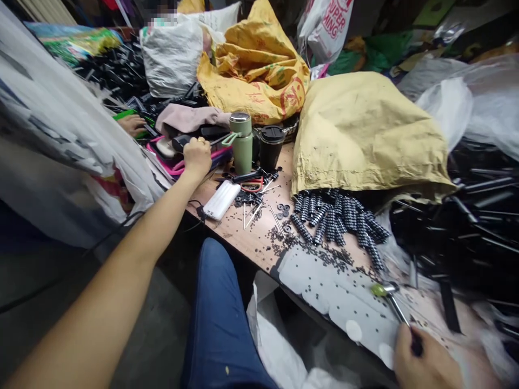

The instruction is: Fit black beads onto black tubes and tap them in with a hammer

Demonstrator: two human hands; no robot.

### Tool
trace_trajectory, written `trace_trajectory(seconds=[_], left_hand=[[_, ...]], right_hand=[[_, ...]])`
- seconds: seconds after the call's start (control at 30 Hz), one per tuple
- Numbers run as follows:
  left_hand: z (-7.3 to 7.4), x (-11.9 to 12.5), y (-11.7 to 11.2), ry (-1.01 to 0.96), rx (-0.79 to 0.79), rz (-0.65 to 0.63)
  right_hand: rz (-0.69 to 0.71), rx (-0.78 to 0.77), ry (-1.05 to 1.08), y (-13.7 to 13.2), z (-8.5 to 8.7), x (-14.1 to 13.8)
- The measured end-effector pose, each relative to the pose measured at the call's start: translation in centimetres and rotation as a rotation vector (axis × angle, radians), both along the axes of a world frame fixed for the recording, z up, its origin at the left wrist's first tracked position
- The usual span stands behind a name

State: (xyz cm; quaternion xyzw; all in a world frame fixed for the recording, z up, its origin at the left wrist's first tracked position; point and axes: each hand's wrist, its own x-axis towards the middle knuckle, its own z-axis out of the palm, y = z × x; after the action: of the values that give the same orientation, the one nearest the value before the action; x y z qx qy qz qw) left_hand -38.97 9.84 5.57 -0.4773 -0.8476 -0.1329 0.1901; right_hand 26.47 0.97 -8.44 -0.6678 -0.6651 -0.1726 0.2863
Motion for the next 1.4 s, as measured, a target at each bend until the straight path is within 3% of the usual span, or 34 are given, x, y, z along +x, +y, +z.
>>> trace_trajectory(seconds=[0.1, 0.17, 0.33, 0.4, 0.5, 0.7, 0.87, 0.97, 1.07, 1.2, 1.3, 1.4], left_hand=[[0.1, 2.1, -0.8, 0.006, 0.025, 0.006], [-0.7, 4.8, -1.8, 0.004, 0.052, -0.033], [-5.7, 13.8, -3.3, -0.196, -0.105, -0.259], [-7.6, 16.6, -3.1, -0.255, -0.152, -0.237], [-9.1, 18.8, -2.6, -0.261, -0.164, -0.175], [-9.4, 18.5, -1.0, -0.303, -0.221, -0.161], [-8.9, 18.7, 0.6, -0.289, -0.093, -0.094], [-8.7, 19.2, 2.7, -0.241, -0.035, -0.174], [-8.6, 18.9, 5.8, -0.229, -0.079, -0.299], [-9.0, 18.0, 9.0, -0.285, -0.158, -0.266], [-9.5, 18.2, 9.3, -0.277, -0.188, -0.262], [-9.7, 19.1, 7.7, -0.216, -0.185, -0.307]], right_hand=[[-0.025, 0.038, -0.107, -0.3, 0.1, -0.4], [-0.023, 0.028, -0.105, -0.6, 0.4, -0.7], [-0.017, -0.018, -0.049, -1.2, 0.9, -1.5], [-0.020, -0.037, -0.033, -1.3, 1.0, -1.6], [-0.019, -0.063, -0.013, -1.6, 1.0, -1.8], [-0.019, -0.092, 0.023, -2.1, 1.4, -2.1], [-0.011, -0.100, 0.014, -2.3, 1.6, -2.2], [-0.011, -0.083, -0.004, -2.3, 1.6, -2.1], [-0.011, -0.054, -0.018, -2.3, 1.5, -1.9], [0.003, -0.015, -0.039, -2.2, 1.5, -1.7], [0.007, 0.006, -0.043, -2.1, 1.5, -1.7], [0.003, -0.002, -0.036, -2.0, 1.5, -1.6]])
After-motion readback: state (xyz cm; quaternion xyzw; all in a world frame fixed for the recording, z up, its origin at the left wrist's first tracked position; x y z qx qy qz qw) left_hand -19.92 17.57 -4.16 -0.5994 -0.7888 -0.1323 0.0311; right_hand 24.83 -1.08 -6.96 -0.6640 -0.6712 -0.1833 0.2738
